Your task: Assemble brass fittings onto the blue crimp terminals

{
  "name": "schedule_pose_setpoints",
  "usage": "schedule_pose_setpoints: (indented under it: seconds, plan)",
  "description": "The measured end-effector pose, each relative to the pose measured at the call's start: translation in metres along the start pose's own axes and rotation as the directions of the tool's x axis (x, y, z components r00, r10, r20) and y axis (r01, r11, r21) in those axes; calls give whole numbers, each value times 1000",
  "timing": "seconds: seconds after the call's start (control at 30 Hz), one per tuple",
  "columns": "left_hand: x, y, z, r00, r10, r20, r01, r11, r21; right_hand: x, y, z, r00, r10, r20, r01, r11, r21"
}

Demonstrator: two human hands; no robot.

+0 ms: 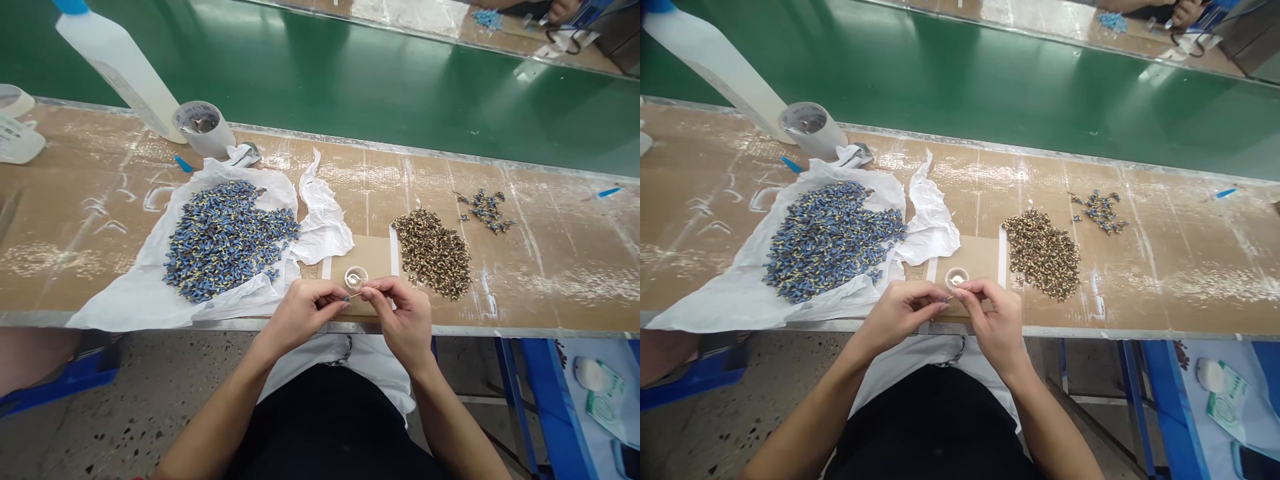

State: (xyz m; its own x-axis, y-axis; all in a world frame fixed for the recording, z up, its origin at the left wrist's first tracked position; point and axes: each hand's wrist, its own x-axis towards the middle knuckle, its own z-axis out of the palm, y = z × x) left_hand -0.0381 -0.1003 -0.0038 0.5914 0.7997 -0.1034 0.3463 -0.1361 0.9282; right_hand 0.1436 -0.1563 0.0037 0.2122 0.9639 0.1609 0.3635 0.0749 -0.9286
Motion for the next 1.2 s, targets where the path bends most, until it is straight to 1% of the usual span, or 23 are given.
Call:
schedule_pose_setpoints:
  seconds: [0.17,0.53,0.67,0.73,0.87,0.9,0.97,1.1,1.17,1.2]
  plan:
    - [-1,2,-1,1000,3,-2,-3,1000,-3,-1,-1,1,1000,-21,12,22,999,-50]
    - [-1,-2,-3,1000,22,2,-22,1000,-12,3,-4,1,985,-158,66,164,981,-99]
    - [-2,0,-4,1000,16,8,-16,1000,-15,5,-7,1,987,-131,92,137,988,-71]
    - [-2,1,-4,1000,10,3,-10,1000,-23,7,-7,0,992,-107,62,109,994,-32]
    - [-3,-2,-4,1000,5,-11,-5,999,-42,11,0,-6,991,-111,-79,113,993,18]
    - [-3,-3,-4,1000,3,-14,-4,999,-49,12,2,-6,988,-118,-99,119,993,-1]
    - [-3,-4,-4,1000,-3,-15,2,998,-60,14,8,-5,986,-131,-99,125,990,-68]
    - [-2,-4,-4,1000,-5,-11,4,998,-69,15,13,-1,987,-162,-21,156,975,-161]
    - [-2,-5,-5,1000,-10,-10,9,998,-69,15,15,-7,986,-166,-6,163,970,-178]
    - [-2,-5,-5,1000,-12,-14,11,997,-70,14,15,-12,986,-167,-20,160,968,-194]
